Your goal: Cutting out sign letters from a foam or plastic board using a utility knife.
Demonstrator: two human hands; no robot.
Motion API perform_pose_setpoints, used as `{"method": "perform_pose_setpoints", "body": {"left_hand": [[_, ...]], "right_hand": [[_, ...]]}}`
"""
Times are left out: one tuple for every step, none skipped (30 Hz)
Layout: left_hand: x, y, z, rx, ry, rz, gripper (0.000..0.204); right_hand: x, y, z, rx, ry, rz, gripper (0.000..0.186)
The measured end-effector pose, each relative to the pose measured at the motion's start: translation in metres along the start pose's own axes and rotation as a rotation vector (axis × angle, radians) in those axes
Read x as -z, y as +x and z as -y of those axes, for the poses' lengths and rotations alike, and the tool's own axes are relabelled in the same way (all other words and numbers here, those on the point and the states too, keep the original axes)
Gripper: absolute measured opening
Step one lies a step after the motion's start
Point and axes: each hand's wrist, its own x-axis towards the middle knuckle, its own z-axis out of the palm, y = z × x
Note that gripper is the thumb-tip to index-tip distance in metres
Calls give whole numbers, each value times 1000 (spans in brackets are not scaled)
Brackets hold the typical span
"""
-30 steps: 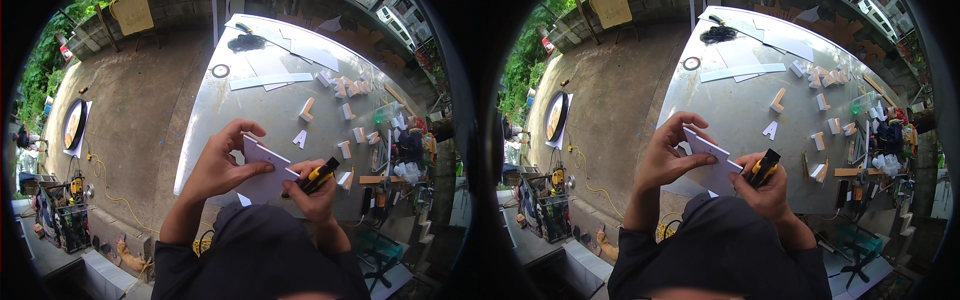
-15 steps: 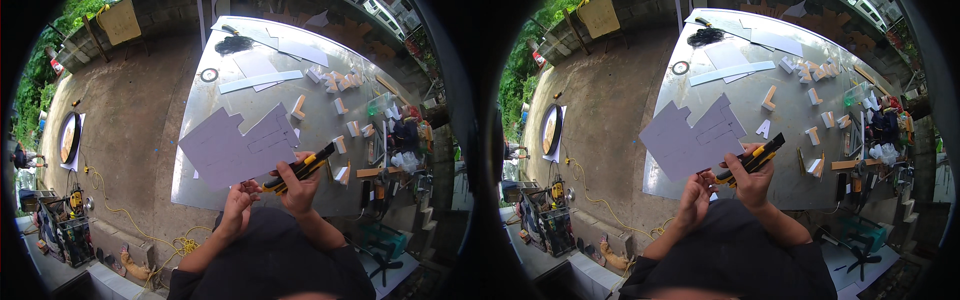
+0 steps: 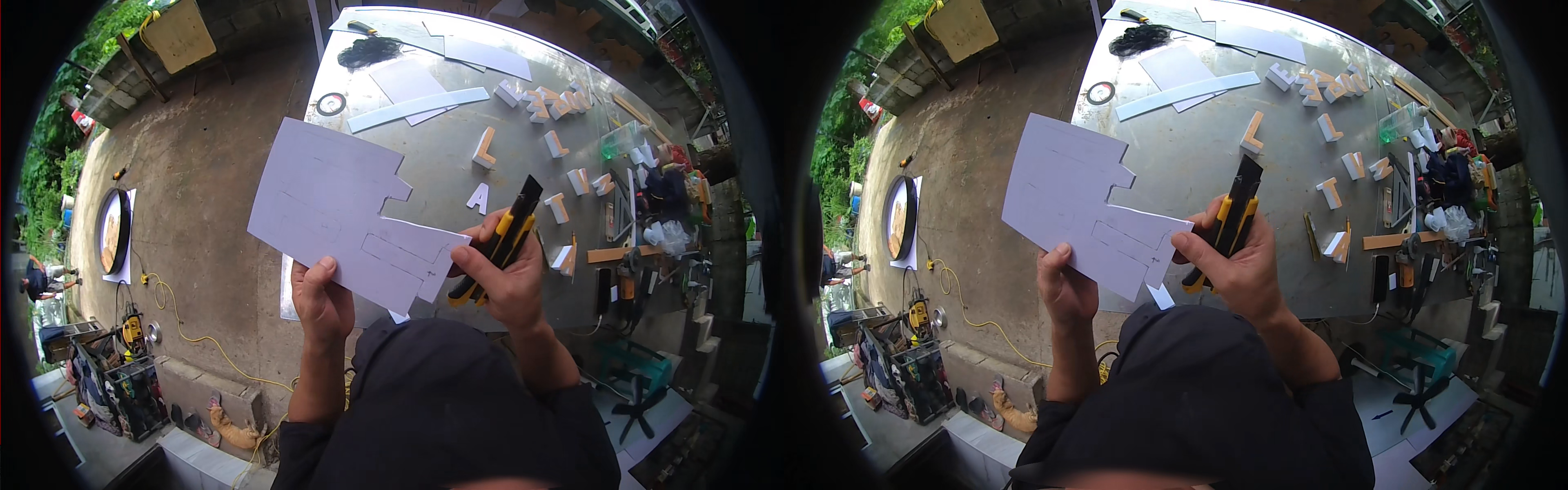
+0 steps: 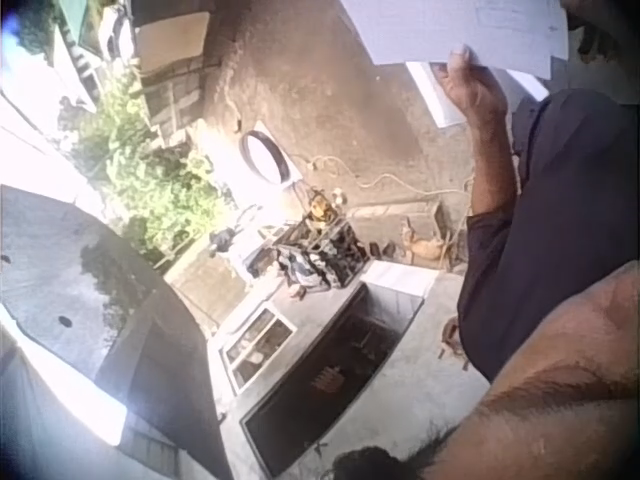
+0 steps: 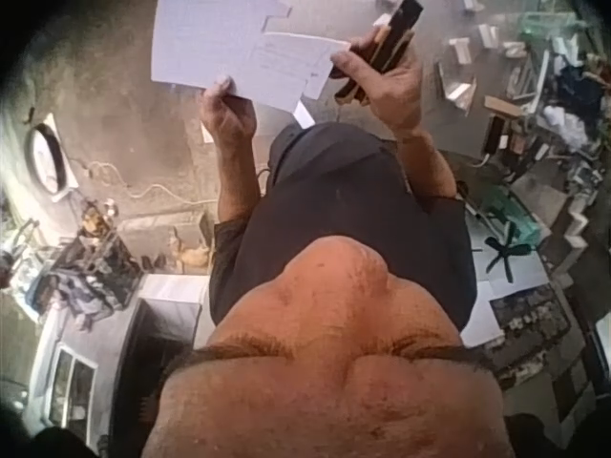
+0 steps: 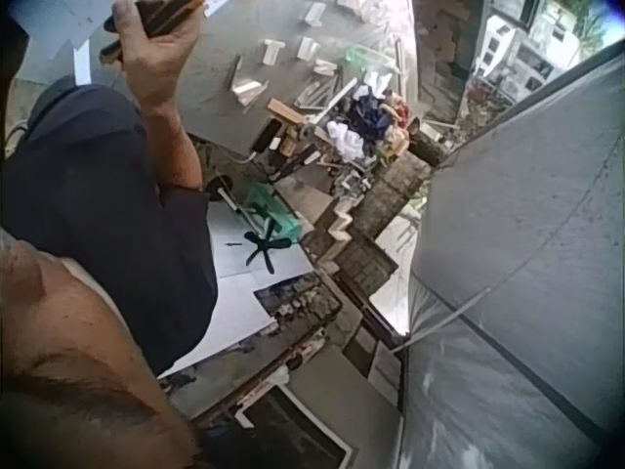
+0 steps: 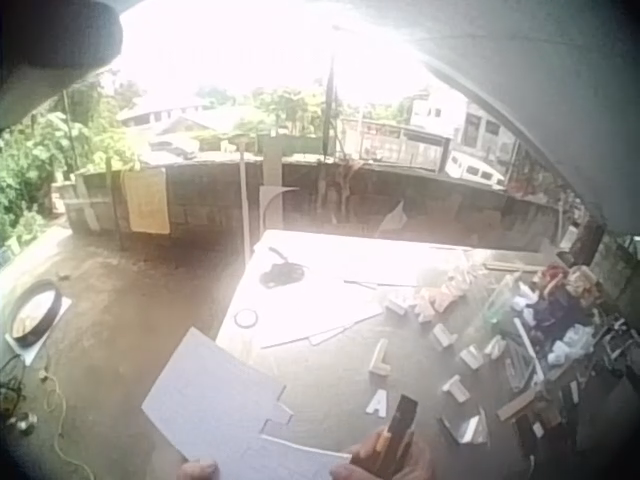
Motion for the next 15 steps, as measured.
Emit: {"method": "perform_pose_setpoints", "body": {"left_hand": [[-9, -1, 0, 9, -23, -30, 54], [-20, -6, -2, 9, -20, -34, 54], [-34, -13, -2, 46, -54, -19, 51], [-42, -18, -1, 82, -90, -4, 48], [-44, -22, 0, 83, -91, -10, 48], [-45, -26, 1, 128, -45, 45, 46], [-47, -28, 1, 174, -1, 100, 44], [-53, -28, -1, 152, 39, 85, 43], [-55, -29, -3, 153, 35, 75, 43], [-56, -30, -5, 154, 54, 78, 41], [-57, -30, -6, 156, 74, 83, 39], [-59, -30, -9, 158, 68, 75, 39], [-60, -30, -13, 214, 24, 84, 38], [-61, -30, -16, 270, -20, 96, 38], [-63, -30, -17, 273, -25, 90, 38]], "right_hand": [[-3, -2, -2, -4, 2, -8, 23], [-6, -4, -5, 38, -20, -8, 24], [-9, -5, -8, 80, -46, -9, 24], [-13, -7, -12, 120, -68, -37, 25], [-15, -10, -12, 114, -68, -36, 25], [-17, -13, -12, 132, -100, -37, 25], [-18, -15, -12, 149, -132, -38, 26], [-19, -17, -10, 140, -135, -33, 26], [-19, -18, -7, 151, -154, -17, 27], [-19, -20, -4, 162, -172, -1, 28], [-19, -21, 0, 154, -177, 3, 28], [-19, -23, 3, 157, -174, 40, 30], [-18, -25, 6, 160, -170, 77, 33], [-14, -26, 8, 155, -125, 141, 34], [-14, -28, 9, 148, -128, 142, 34]]}}
